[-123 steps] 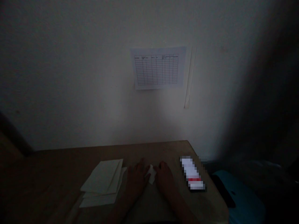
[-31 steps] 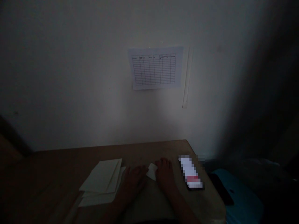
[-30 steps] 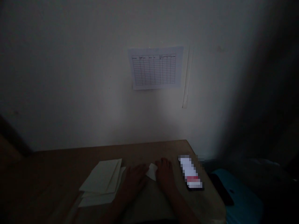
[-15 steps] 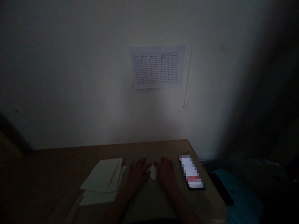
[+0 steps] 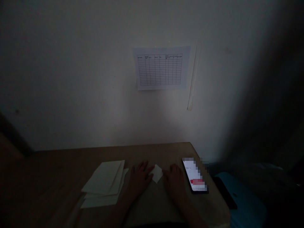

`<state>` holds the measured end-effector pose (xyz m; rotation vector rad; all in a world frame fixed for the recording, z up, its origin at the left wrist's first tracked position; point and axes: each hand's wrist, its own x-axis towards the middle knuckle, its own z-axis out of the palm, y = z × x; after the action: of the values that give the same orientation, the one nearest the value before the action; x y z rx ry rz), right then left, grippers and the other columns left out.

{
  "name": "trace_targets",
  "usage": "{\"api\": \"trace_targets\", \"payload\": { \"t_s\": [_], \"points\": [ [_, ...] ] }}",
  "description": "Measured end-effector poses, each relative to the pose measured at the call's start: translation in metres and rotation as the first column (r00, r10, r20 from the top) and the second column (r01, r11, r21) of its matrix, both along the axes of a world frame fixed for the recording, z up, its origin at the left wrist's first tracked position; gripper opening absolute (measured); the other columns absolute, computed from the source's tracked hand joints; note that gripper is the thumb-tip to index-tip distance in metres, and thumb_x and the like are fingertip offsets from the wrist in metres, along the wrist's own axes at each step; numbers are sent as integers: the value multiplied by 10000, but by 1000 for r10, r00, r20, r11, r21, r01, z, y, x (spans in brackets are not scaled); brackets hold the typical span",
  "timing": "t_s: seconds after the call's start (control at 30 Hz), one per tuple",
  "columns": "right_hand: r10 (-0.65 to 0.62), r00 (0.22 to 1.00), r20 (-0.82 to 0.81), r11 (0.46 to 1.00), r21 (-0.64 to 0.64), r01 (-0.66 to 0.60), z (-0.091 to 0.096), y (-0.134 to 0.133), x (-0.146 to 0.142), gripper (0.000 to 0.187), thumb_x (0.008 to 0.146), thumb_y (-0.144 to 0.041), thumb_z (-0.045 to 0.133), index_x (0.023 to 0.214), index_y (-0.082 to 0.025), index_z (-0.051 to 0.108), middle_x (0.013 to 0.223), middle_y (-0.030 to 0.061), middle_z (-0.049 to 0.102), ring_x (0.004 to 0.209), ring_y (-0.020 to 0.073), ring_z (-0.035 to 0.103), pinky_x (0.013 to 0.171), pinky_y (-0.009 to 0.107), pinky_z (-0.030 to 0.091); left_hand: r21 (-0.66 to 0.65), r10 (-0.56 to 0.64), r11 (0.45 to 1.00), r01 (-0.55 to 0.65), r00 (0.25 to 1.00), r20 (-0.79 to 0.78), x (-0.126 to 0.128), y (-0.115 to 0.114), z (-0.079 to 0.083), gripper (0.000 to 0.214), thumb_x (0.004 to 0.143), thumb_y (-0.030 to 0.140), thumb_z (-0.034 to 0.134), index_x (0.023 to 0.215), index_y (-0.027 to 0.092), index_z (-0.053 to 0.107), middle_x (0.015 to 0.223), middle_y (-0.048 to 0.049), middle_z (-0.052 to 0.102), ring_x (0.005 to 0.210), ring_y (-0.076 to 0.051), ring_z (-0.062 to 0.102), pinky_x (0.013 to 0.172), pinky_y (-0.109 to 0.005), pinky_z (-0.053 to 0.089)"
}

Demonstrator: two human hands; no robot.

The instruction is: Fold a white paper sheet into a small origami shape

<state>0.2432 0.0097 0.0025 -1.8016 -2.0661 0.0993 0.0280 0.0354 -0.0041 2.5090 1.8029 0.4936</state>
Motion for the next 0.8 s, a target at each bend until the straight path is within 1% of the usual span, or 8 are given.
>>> {"api": "trace_targets", "payload": {
  "t_s": [0.07,0.17,0.3,0.4,0.43,0.5,0.63,0.8],
  "points": [
    [-2,1000,5,1000,-4,2,-2,-6,5,341,901,-292,521,1197,-354,680,1232,104,568,1215,305,479,1030,433,354,4,1,1000,-1,1000,6,0,0,0,408,950,488,486,1357,467,506,1517,-40,439,1392,-326,357,1117,-671,132],
    [-5,1000,-10,1000,-11,5,-4,-8,7,354,899,-251,496,1182,-343,687,1214,98,586,1181,292,508,1005,416,373,0,-7,1000,7,1000,7,0,0,1,416,949,489,484,1363,462,502,1520,-41,434,1391,-325,357,1114,-661,151],
    [-34,998,-51,999,-14,33,-5,-1,0,336,901,-267,494,1175,-259,689,1252,119,587,1169,280,532,991,382,394,-10,-5,1000,5,1000,-7,0,1,5,452,940,500,494,1389,450,475,1515,-41,443,1389,-327,359,1115,-650,168],
    [-76,994,-80,997,4,77,-3,7,-11,388,888,-342,555,1243,-214,647,1349,152,537,1249,303,488,1029,392,380,-10,-7,1000,7,1000,-6,-1,2,4,472,937,516,493,1401,437,464,1507,-43,454,1381,-331,370,1119,-646,174],
    [-74,994,-79,997,2,74,-3,10,-15,407,868,-387,595,1231,-213,657,1376,158,518,1283,324,460,1051,413,363,-6,-7,1000,7,1000,-1,-1,2,3,467,940,521,488,1398,435,470,1505,-44,456,1379,-331,373,1119,-648,172],
    [-61,995,-74,998,-11,60,-3,14,-21,437,817,-421,663,1203,-219,675,1394,159,508,1297,345,448,1070,438,347,3,-11,1000,11,1000,9,-2,2,1,457,944,529,479,1390,428,483,1499,-54,461,1374,-327,381,1120,-649,170],
    [-57,993,-104,998,-16,56,-6,19,-27,427,776,-391,700,1162,-211,687,1370,147,538,1285,335,471,1065,427,361,23,-12,1000,11,1000,29,-4,2,-1,436,946,517,494,1369,411,514,1480,-73,474,1369,-304,391,1134,-630,164],
    [-50,978,-204,999,-6,50,-9,28,-24,415,706,-331,730,1095,-194,685,1269,135,607,1199,311,540,1012,388,409,22,17,1000,-18,998,52,-3,0,2,391,957,438,506,1339,372,555,1433,-80,517,1332,-293,439,1135,-604,201]
  ]
}}
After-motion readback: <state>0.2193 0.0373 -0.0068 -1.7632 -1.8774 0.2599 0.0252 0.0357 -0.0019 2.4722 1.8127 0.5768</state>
